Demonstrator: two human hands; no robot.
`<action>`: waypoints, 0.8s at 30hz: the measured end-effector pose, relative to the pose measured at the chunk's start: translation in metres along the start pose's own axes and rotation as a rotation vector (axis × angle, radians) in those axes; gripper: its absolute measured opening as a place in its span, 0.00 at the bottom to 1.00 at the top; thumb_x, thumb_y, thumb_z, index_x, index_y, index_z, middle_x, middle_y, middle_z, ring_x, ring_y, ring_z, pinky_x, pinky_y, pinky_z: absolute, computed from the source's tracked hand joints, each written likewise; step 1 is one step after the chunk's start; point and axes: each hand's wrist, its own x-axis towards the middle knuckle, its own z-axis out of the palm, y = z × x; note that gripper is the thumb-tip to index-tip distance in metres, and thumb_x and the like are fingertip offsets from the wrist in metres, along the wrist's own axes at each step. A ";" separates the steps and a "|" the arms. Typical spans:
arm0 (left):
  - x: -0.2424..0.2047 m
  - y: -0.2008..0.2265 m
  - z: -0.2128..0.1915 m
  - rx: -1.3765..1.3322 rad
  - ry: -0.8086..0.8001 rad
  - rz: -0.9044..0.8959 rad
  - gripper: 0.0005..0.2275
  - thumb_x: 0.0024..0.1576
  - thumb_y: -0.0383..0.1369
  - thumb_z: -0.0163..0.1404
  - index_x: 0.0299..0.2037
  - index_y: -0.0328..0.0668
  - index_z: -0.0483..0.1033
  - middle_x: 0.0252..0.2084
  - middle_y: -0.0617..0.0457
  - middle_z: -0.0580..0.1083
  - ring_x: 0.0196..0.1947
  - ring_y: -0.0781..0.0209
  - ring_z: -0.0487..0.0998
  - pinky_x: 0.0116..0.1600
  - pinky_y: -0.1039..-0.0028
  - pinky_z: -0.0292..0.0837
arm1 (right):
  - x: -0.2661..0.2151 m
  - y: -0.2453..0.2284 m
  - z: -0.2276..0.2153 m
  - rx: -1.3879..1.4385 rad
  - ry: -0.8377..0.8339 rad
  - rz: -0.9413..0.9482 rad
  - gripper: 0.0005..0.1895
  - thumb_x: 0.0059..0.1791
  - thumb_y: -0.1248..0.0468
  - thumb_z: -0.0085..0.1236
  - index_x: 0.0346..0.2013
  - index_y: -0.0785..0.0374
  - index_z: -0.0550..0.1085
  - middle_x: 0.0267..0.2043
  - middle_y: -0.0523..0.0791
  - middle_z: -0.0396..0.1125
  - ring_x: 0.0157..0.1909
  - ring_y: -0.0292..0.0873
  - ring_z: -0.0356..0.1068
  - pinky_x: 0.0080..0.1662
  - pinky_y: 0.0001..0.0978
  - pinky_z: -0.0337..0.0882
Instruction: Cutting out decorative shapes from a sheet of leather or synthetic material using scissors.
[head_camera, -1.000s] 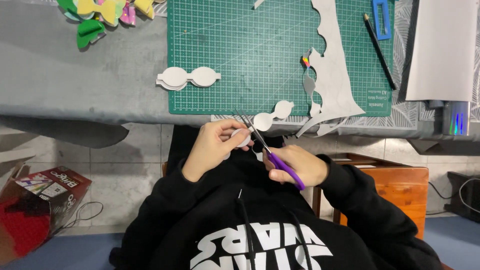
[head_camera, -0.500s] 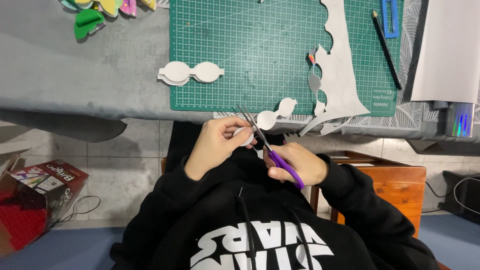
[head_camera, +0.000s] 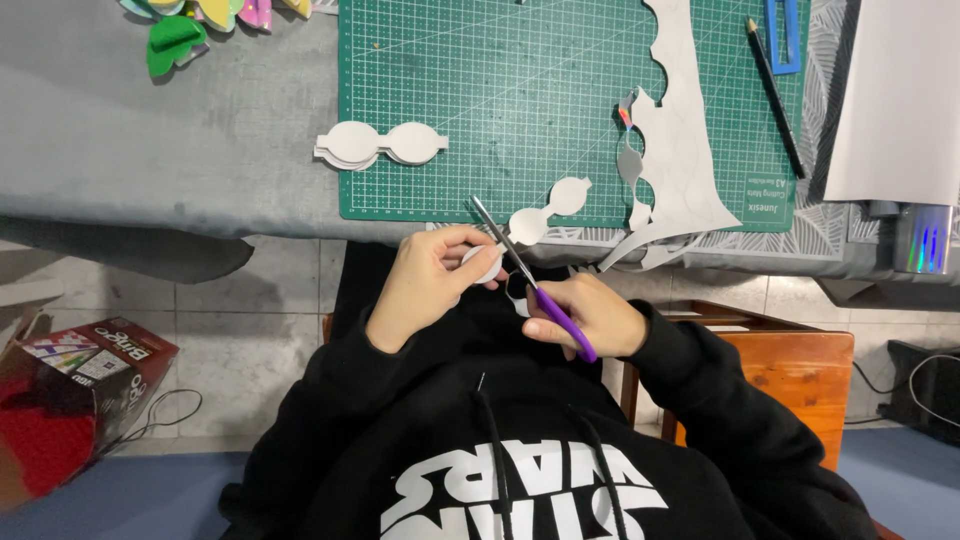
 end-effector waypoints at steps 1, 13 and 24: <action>-0.001 0.000 -0.001 0.000 -0.002 0.000 0.09 0.60 0.29 0.54 0.43 0.28 0.79 0.34 0.46 0.82 0.33 0.63 0.85 0.40 0.78 0.81 | -0.002 -0.005 -0.002 0.001 0.001 0.000 0.25 0.48 0.40 0.54 0.27 0.60 0.70 0.12 0.40 0.66 0.16 0.37 0.73 0.23 0.29 0.70; -0.030 0.002 -0.006 -0.170 -0.073 -0.038 0.19 0.62 0.29 0.50 0.63 0.32 0.65 0.46 0.44 0.80 0.35 0.65 0.79 0.39 0.77 0.76 | -0.104 0.010 -0.100 -0.530 0.872 0.172 0.34 0.46 0.48 0.67 0.59 0.66 0.71 0.48 0.48 0.74 0.39 0.42 0.78 0.34 0.33 0.75; -0.022 -0.011 -0.005 -0.285 -0.080 0.004 0.17 0.68 0.35 0.42 0.56 0.24 0.74 0.49 0.39 0.80 0.43 0.56 0.83 0.51 0.71 0.79 | -0.104 -0.016 -0.092 -0.803 1.087 0.118 0.13 0.56 0.61 0.69 0.55 0.55 0.79 0.52 0.43 0.76 0.49 0.39 0.78 0.48 0.30 0.74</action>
